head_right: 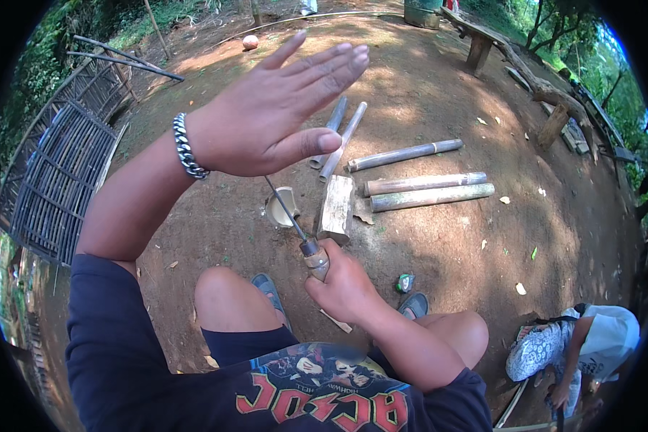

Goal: The person uses a machete to split bamboo poles into thin strips. They hold the bamboo vertically and strike it with the blade to separate the material, occasionally adjusting the pieces. The person works on multiple bamboo segments, creating a pile of split strips on the ground.

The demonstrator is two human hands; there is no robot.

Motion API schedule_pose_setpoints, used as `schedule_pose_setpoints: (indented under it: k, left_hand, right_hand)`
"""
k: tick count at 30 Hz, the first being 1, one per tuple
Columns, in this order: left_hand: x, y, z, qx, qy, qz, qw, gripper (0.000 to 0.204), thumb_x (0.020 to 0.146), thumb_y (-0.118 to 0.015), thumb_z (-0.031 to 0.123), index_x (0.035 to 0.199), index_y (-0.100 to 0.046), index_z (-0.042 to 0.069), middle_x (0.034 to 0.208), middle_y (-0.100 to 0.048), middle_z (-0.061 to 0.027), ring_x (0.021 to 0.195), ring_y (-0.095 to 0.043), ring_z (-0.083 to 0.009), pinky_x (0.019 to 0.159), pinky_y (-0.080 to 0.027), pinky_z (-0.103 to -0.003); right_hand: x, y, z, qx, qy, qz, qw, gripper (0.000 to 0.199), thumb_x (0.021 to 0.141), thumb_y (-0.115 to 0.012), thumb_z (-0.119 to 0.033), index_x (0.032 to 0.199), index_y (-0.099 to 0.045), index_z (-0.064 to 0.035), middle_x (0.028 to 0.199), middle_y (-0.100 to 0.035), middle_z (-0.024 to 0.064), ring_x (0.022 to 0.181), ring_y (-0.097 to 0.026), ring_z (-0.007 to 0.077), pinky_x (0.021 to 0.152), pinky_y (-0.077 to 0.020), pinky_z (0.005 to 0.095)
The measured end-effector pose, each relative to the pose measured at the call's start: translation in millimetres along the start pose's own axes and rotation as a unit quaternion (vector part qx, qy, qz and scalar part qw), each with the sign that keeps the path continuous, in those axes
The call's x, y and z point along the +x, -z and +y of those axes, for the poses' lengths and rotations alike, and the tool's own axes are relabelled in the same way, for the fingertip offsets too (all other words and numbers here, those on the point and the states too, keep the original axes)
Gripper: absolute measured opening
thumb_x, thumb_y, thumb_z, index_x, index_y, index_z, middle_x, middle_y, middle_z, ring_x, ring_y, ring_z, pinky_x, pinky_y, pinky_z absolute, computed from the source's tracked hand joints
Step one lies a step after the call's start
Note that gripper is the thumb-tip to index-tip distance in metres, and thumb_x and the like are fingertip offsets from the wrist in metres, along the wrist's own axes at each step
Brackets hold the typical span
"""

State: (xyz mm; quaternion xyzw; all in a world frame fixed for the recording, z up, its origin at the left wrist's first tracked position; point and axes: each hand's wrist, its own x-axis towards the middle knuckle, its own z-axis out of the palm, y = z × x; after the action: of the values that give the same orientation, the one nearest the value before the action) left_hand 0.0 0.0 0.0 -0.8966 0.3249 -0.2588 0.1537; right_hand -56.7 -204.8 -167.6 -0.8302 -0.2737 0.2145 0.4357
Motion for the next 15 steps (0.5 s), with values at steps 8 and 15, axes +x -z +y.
schedule_pose_setpoints:
  k: [8,15]
  left_hand:
    - [-27,-37,-21,-0.279,0.089,0.037,0.955,0.076,0.107,-0.021,0.056,0.162,-0.019,0.003,0.166,-0.025,-0.0193,0.156,-0.021,-0.0303,0.128,-0.008,-0.049]
    - [-56,-22,-30,-0.065,-0.021,-0.192,0.979,0.055,0.096,-0.058,0.036,0.142,-0.053,0.009,0.144,-0.055,-0.0122,0.140,-0.046,-0.0281,0.127,-0.017,-0.053]
  right_hand:
    - [9,-9,12,-0.014,0.025,0.001,1.000,0.053,0.083,-0.065,-0.016,0.129,-0.050,0.0025,0.105,-0.066,0.0319,0.104,-0.065,0.0482,0.091,-0.0510,0.0519]
    - [8,-3,30,0.034,-0.013,0.016,0.999,0.056,0.082,-0.066,-0.016,0.131,-0.049,0.0043,0.103,-0.067,0.0318,0.101,-0.065,0.0484,0.090,-0.0515,0.0524]
